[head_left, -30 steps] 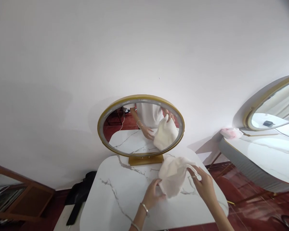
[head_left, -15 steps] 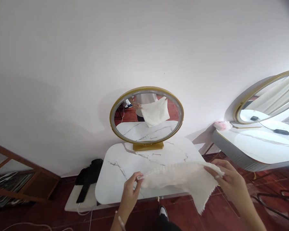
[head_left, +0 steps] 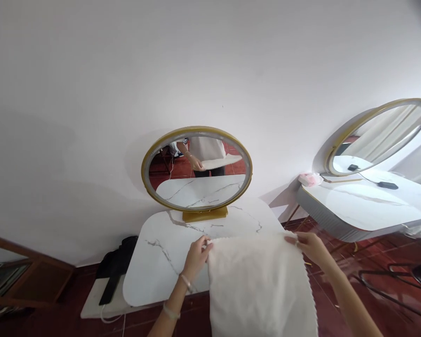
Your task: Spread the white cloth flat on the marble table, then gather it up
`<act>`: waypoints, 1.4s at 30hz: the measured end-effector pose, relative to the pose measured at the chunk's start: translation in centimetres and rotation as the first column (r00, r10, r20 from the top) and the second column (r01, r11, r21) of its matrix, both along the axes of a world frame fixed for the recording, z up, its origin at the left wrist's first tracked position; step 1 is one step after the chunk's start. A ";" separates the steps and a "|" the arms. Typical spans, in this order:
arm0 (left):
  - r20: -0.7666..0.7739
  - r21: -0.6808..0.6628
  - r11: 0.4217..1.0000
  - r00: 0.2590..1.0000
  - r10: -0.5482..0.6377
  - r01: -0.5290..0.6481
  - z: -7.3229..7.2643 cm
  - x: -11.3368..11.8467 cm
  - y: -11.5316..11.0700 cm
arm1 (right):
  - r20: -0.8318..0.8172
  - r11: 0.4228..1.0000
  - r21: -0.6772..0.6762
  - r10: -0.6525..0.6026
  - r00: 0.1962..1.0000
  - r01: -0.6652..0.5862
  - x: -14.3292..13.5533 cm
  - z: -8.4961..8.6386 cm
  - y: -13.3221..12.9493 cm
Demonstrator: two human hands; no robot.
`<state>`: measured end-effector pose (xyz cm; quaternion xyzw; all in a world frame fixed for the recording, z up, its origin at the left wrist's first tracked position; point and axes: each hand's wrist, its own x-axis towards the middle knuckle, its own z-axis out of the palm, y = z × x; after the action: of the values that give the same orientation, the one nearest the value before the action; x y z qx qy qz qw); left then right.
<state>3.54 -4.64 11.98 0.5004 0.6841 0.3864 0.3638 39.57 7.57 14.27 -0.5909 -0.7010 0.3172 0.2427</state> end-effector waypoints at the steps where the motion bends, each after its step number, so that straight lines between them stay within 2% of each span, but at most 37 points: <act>1: 0.014 -0.027 1.000 1.000 0.001 0.000 -1.4 0.1 1.8 | 0.022 0.999 -0.033 -0.020 1.000 0.021 -0.4 -1.2 2.1; 3: 0.015 -0.060 0.998 1.000 0.022 -0.021 -3.8 0.4 5.2 | 0.030 0.991 -0.135 -0.016 0.999 0.020 -1.4 -3.5 5.8; 6: 0.016 -0.100 0.993 0.997 0.071 -0.069 -6.3 0.7 9.2 | 0.034 0.979 -0.204 -0.003 0.999 0.009 -2.6 -6.3 10.4; 10: 0.010 -0.100 0.983 0.988 0.155 -0.154 -8.1 0.5 13.0 | -0.012 0.970 -0.244 -0.006 1.000 0.003 -3.6 -9.1 15.0; 13: -0.023 -0.047 0.976 0.977 0.212 -0.213 -8.7 0.5 14.5 | -0.071 0.981 -0.194 -0.043 0.997 0.029 -4.6 -10.7 17.1; 16: -0.088 0.055 0.961 0.958 0.275 -0.271 -9.2 2.0 13.9 | -0.124 0.995 -0.065 -0.079 0.989 0.072 -6.1 -12.2 16.6; 19: -0.162 0.178 0.944 0.938 0.307 -0.279 -10.6 4.9 11.7 | -0.163 0.993 0.104 -0.042 0.986 0.060 -7.7 -14.1 13.4; 21: -0.311 0.250 0.946 0.908 0.280 -0.206 -12.1 6.6 10.4 | -0.121 0.954 0.288 0.128 0.984 -0.088 -8.7 -15.8 11.0; 23: -0.515 0.261 0.960 0.827 0.224 -0.098 -13.6 7.5 9.8 | 0.038 0.853 0.430 0.311 0.950 -0.297 -9.6 -17.4 9.3; 24: -0.606 0.241 0.969 0.772 0.191 -0.051 -14.3 7.6 9.8 | 0.137 0.805 0.457 0.357 0.924 -0.379 -10.0 -18.1 8.8; 26: -0.724 0.192 0.981 0.675 0.139 0.004 -15.3 7.4 10.3 | 0.298 0.769 0.450 0.351 0.888 -0.455 -10.6 -19.0 8.6; 28: -0.790 0.168 0.985 0.604 0.107 0.046 -15.7 6.9 10.9 | 0.398 0.765 0.447 0.295 0.869 -0.464 -11.2 -19.5 8.8; 32: -0.834 0.162 0.984 0.542 0.098 0.071 -15.4 6.7 12.0 | 0.467 0.767 0.457 0.223 0.856 -0.450 -11.7 -19.5 9.5; 37: -0.833 0.143 0.990 0.538 0.130 -0.017 -14.9 7.1 14.6 | 0.473 0.794 0.434 0.201 0.858 -0.425 -12.4 -19.7 10.8; 42: -0.762 0.065 0.993 0.638 0.111 -0.095 -14.1 6.3 20.3 | 0.498 0.839 0.364 0.192 0.846 -0.405 -14.7 -19.5 14.5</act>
<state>9.86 15.66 -2.12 0.5803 0.7972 0.1659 0.0139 24.88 22.02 -5.26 -0.4534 -0.8770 0.0359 0.1548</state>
